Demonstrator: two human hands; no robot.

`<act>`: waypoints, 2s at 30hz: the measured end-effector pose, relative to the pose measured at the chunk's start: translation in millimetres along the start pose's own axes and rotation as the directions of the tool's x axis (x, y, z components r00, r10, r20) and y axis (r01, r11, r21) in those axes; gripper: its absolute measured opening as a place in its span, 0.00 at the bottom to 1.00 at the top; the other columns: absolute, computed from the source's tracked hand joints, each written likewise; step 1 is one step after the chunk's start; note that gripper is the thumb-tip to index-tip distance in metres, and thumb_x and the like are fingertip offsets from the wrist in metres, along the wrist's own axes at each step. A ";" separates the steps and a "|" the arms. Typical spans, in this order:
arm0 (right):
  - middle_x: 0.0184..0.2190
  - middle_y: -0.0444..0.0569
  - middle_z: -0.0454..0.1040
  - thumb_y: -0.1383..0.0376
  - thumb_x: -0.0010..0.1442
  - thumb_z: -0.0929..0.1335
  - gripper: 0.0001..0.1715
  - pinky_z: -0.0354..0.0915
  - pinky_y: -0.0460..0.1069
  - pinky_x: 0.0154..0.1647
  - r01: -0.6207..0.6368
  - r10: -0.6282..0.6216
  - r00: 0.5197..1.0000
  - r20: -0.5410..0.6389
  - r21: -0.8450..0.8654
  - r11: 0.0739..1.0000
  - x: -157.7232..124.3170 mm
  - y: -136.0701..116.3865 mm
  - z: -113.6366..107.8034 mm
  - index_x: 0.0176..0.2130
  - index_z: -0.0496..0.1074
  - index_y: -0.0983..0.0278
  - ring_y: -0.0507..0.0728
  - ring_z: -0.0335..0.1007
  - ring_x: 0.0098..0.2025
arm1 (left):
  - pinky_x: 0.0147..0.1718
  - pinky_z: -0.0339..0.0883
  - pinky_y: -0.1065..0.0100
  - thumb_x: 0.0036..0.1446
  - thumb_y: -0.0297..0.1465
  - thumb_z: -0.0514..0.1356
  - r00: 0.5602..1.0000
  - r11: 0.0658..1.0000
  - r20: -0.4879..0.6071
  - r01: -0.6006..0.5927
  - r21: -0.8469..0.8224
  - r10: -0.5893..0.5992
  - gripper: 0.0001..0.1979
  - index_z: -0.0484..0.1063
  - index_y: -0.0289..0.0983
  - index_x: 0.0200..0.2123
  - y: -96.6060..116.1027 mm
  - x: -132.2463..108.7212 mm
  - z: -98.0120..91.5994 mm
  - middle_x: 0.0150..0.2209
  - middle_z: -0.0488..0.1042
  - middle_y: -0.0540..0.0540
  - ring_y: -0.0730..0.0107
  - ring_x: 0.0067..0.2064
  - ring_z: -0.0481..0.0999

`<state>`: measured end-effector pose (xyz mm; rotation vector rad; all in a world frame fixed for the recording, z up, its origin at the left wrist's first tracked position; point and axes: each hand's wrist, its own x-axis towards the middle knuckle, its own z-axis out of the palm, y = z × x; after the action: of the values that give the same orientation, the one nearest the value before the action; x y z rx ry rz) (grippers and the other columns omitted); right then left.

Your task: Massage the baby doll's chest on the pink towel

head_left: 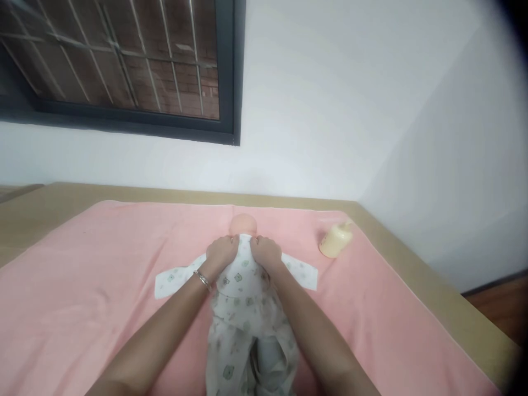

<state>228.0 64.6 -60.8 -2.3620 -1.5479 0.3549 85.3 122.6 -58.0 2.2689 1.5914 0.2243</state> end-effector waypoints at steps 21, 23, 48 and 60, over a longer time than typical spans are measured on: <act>0.43 0.59 0.75 0.56 0.67 0.52 0.29 0.61 0.56 0.45 -0.005 0.005 1.000 -0.016 -0.031 1.000 -3.4 -4.4 2.2 0.45 0.74 0.67 0.65 0.70 0.46 | 0.41 0.64 0.62 0.63 0.47 0.35 1.000 1.000 0.021 -0.018 -0.004 0.019 0.35 0.76 0.32 0.41 -3.7 4.6 6.2 0.43 0.76 0.32 0.52 0.46 0.76; 0.44 0.60 0.75 0.56 0.67 0.52 0.29 0.60 0.57 0.47 -0.005 0.005 1.000 -0.007 -0.017 1.000 -2.9 -3.8 1.9 0.45 0.74 0.67 0.66 0.70 0.47 | 0.40 0.65 0.62 0.63 0.48 0.34 1.000 1.000 0.019 -0.013 -0.010 0.013 0.36 0.75 0.32 0.41 -4.0 5.5 7.1 0.43 0.76 0.32 0.52 0.45 0.76; 0.60 0.67 0.60 0.58 0.68 0.55 0.30 0.43 0.62 0.63 0.170 -0.176 0.968 -0.182 -0.047 0.984 -51.6 4.5 14.1 0.60 0.59 0.74 0.67 0.52 0.63 | 0.61 0.46 0.52 0.65 0.41 0.41 0.941 0.961 -0.246 -0.185 0.203 0.233 0.30 0.57 0.24 0.60 4.7 -55.1 24.2 0.62 0.57 0.29 0.49 0.64 0.54; 0.51 0.62 0.71 0.61 0.68 0.50 0.29 0.56 0.59 0.56 0.010 -0.010 0.993 0.118 0.002 1.000 2.5 -0.8 -16.6 0.51 0.71 0.70 0.63 0.67 0.53 | 0.56 0.52 0.56 0.65 0.43 0.39 0.983 0.977 -0.112 -0.126 0.170 0.146 0.29 0.69 0.28 0.50 4.0 -37.7 -4.6 0.51 0.71 0.30 0.51 0.56 0.67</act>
<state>234.3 65.4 -45.2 -2.3701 -1.6093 0.5010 74.0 87.1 -49.4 2.5386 1.5663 0.2850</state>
